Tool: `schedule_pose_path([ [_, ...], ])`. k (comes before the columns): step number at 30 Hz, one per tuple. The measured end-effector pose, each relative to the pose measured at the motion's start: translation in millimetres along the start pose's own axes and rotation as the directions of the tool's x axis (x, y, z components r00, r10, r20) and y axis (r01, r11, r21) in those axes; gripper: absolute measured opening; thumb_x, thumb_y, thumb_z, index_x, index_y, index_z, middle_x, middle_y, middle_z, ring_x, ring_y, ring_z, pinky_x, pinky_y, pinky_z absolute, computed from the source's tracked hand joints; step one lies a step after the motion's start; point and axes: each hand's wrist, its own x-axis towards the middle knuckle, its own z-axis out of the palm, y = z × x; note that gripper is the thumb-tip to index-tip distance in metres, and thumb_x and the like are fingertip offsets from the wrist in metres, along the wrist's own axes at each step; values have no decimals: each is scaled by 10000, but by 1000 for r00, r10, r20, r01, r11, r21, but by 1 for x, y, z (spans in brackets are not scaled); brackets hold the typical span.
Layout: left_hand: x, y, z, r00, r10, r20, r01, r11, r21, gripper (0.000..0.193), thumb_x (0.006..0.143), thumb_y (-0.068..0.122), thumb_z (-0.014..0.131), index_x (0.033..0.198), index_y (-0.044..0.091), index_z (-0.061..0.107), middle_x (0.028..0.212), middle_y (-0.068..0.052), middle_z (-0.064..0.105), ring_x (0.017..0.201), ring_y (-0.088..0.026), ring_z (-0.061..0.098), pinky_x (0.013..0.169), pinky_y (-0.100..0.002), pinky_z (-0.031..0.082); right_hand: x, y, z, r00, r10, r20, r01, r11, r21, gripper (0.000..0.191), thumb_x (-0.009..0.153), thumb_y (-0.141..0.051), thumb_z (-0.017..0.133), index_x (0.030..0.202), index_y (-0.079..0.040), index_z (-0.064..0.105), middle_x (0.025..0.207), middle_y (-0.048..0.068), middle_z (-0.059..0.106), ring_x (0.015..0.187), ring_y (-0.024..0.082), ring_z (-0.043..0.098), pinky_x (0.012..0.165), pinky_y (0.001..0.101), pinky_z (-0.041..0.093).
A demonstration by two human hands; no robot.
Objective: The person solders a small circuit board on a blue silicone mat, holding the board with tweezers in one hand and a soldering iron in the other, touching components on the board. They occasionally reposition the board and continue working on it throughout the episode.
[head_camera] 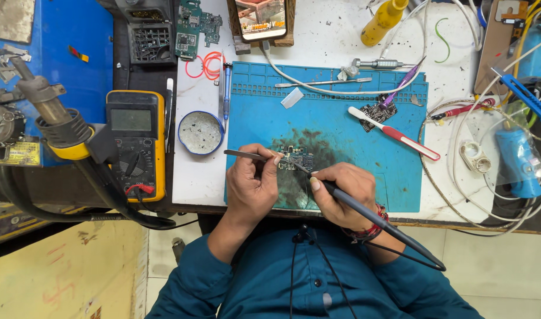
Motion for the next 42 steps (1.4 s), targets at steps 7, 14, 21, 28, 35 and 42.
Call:
schedule_pose_path([
  [7, -1, 1, 1, 1000, -7, -8, 7, 1000, 10, 152, 1014, 16, 658, 1105, 18, 536, 924, -98, 752, 730, -95, 703, 624, -236, 549, 0, 1, -1, 1000, -10, 6, 10, 1000, 1, 78, 865, -53, 736, 884, -29, 664, 806, 103, 719, 661, 242, 689, 609, 325, 523],
  [14, -2, 1, 1, 1000, 8, -2, -8, 1000, 13, 145, 1020, 17, 644, 1111, 20, 532, 952, -103, 758, 767, -111, 732, 650, -241, 572, 1, -1, -2, 1000, -10, 11, 10, 1000, 5, 81, 862, -53, 740, 891, -27, 669, 793, 103, 712, 650, 241, 682, 600, 326, 518],
  [21, -1, 2, 1, 1000, 14, 3, -14, 1000, 4, 145, 1026, 26, 646, 1115, 22, 532, 951, -104, 753, 784, -117, 737, 641, -239, 576, 2, -2, -2, 1000, -8, 16, 8, 1000, 4, 81, 855, -51, 741, 887, -29, 670, 780, 102, 708, 644, 240, 681, 593, 326, 516],
  [28, -1, 2, 1, 1000, 8, -3, -8, 1000, 8, 147, 1023, 24, 648, 1111, 18, 531, 941, -103, 752, 751, -108, 721, 629, -238, 565, 3, -1, -3, 999, -41, 14, 40, 999, 19, 94, 861, -45, 742, 879, -33, 651, 788, 101, 712, 651, 242, 685, 602, 327, 523],
  [35, -3, 1, 0, 999, 37, -2, -37, 999, -27, 151, 1029, 7, 636, 1122, 16, 518, 963, -102, 744, 788, -110, 725, 651, -244, 573, 3, -2, -3, 999, -39, 9, 39, 999, 5, 91, 843, -33, 744, 874, -29, 659, 757, 97, 699, 620, 238, 669, 577, 327, 509],
  [42, -3, 2, 1, 1000, 10, 1, -10, 1000, 10, 152, 1009, 4, 663, 1100, 13, 541, 911, -94, 734, 740, -110, 709, 618, -238, 554, 3, -3, -3, 999, -35, 3, 35, 999, 3, 93, 843, -35, 748, 879, -32, 662, 749, 95, 690, 616, 235, 660, 572, 325, 498],
])
